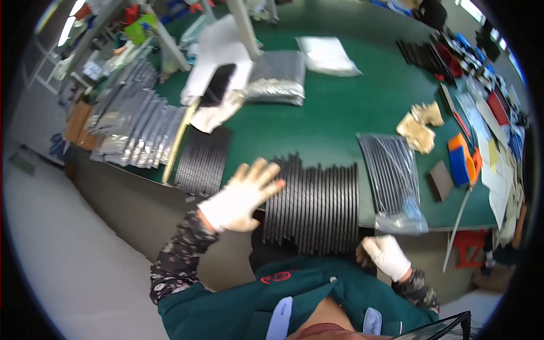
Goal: Cleaning a row of black tubes using a cloth and an air duster, then bundling them and placing them into plastic bags.
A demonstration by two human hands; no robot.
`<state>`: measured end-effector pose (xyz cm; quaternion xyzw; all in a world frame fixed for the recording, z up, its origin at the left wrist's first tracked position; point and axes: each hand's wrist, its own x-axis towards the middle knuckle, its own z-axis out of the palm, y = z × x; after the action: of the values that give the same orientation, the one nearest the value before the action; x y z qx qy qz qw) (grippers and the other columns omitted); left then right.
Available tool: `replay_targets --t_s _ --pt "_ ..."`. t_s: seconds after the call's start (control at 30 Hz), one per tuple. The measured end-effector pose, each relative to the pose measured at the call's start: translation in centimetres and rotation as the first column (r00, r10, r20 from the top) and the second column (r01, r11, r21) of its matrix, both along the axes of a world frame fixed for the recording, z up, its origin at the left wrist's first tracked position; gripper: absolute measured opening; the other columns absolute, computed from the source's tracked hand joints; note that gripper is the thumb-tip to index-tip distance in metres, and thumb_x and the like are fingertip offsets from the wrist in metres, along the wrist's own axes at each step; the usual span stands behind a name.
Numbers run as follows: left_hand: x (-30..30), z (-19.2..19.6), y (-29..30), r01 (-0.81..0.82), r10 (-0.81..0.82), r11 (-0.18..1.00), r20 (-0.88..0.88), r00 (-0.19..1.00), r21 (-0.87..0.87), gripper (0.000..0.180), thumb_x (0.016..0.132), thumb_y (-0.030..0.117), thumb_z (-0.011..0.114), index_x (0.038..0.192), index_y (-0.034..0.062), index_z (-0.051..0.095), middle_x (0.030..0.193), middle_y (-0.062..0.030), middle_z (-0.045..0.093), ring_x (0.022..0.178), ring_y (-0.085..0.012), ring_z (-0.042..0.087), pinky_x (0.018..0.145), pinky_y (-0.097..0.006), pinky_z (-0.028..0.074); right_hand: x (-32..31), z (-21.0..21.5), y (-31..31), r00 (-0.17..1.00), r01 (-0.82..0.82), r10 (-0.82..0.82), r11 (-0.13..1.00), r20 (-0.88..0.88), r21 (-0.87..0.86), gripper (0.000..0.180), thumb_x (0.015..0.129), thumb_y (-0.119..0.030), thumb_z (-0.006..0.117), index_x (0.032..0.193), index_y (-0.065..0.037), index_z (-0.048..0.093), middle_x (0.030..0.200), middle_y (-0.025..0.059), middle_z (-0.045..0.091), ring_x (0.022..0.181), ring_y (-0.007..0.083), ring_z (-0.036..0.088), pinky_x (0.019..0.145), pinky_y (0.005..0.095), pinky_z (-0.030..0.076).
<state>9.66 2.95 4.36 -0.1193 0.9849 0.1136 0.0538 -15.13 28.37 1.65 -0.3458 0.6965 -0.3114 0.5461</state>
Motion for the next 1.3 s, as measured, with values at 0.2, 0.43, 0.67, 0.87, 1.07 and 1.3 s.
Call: replay_targets --t_s 0.2,0.43,0.67,0.87,1.07,1.3 --pt "-3.7 -2.5 0.1 0.398 -0.408 0.902 -0.029 0.912 -0.17 0.099 0.048 0.011 0.075 0.138 0.0193 0.034 0.146 -0.014 0.029 0.135 -0.0315 0.028 0.106 -0.052 0.027 1.2 -3.5 -2.3 0.506 0.19 -0.15 0.98 0.849 0.06 0.044 0.096 -0.03 0.045 0.117 0.008 0.05 0.103 0.022 0.062 0.093 0.0331 0.064 0.077 0.0416 0.055" --pt "-7.6 -3.1 0.7 0.593 -0.521 0.797 -0.367 0.771 0.115 0.088 0.054 0.002 0.067 0.135 0.0197 0.036 0.141 -0.0174 0.032 0.132 -0.034 0.03 0.106 -0.057 0.023 2.6 -2.5 -4.4 0.385 0.17 -0.277 0.959 0.88 0.227 0.041 0.088 -0.004 0.054 0.126 0.004 0.042 0.114 0.0174 0.058 0.097 0.0333 0.062 0.082 0.0463 0.054" --pt "-14.0 -2.1 3.1 0.774 -0.735 0.628 -0.387 0.557 -0.078 0.044 0.062 0.016 0.067 0.104 0.0108 0.057 0.084 -0.0059 0.057 0.095 -0.0243 0.056 0.108 -0.057 0.02 0.4 -3.5 -3.4 0.544 0.084 -0.441 0.875 0.714 0.476 0.058 0.079 -0.009 0.062 0.131 0.0 0.04 0.126 0.0159 0.052 0.118 0.03 0.048 0.1 0.0439 0.039" --pt "-15.9 -1.3 2.2 0.745 -0.688 0.662 -0.463 0.559 -0.084 0.016 0.072 0.02 0.059 0.084 0.01 0.055 0.064 -0.0022 0.055 0.066 -0.0235 0.059 0.056 -0.036 0.042 0.4 0.8 -4.1 0.79 0.304 -0.257 0.953 0.557 0.009 0.049 0.084 -0.023 0.062 0.125 0.0 0.048 0.119 0.0092 0.056 0.108 0.0228 0.054 0.095 0.0368 0.042" --pt "-18.0 -0.5 -0.2 0.555 -0.239 0.821 -0.802 0.547 0.134 0.027 0.065 0.017 0.064 0.088 0.0074 0.054 0.067 -0.009 0.055 0.064 -0.0294 0.059 0.055 -0.039 0.046 -4.8 2.8 -6.2 0.79 0.522 -0.438 0.847 0.428 -0.097 0.099 0.078 -0.079 0.033 0.126 0.007 0.044 0.12 0.0163 0.056 0.111 0.0294 0.055 0.098 0.0418 0.041" --pt "-18.7 0.0 -2.1 0.335 0.3 0.803 -0.82 0.488 0.493 0.038 0.064 0.008 0.069 0.099 0.0064 0.054 0.085 -0.0135 0.061 0.078 -0.0338 0.061 0.064 -0.038 0.049 -3.3 8.2 -15.4 0.821 -0.071 -0.463 0.495 -0.332 -0.866 0.078 0.067 -0.054 0.07 0.119 0.0 0.048 0.123 0.0153 0.048 0.115 0.0267 0.046 0.099 0.037 0.032"
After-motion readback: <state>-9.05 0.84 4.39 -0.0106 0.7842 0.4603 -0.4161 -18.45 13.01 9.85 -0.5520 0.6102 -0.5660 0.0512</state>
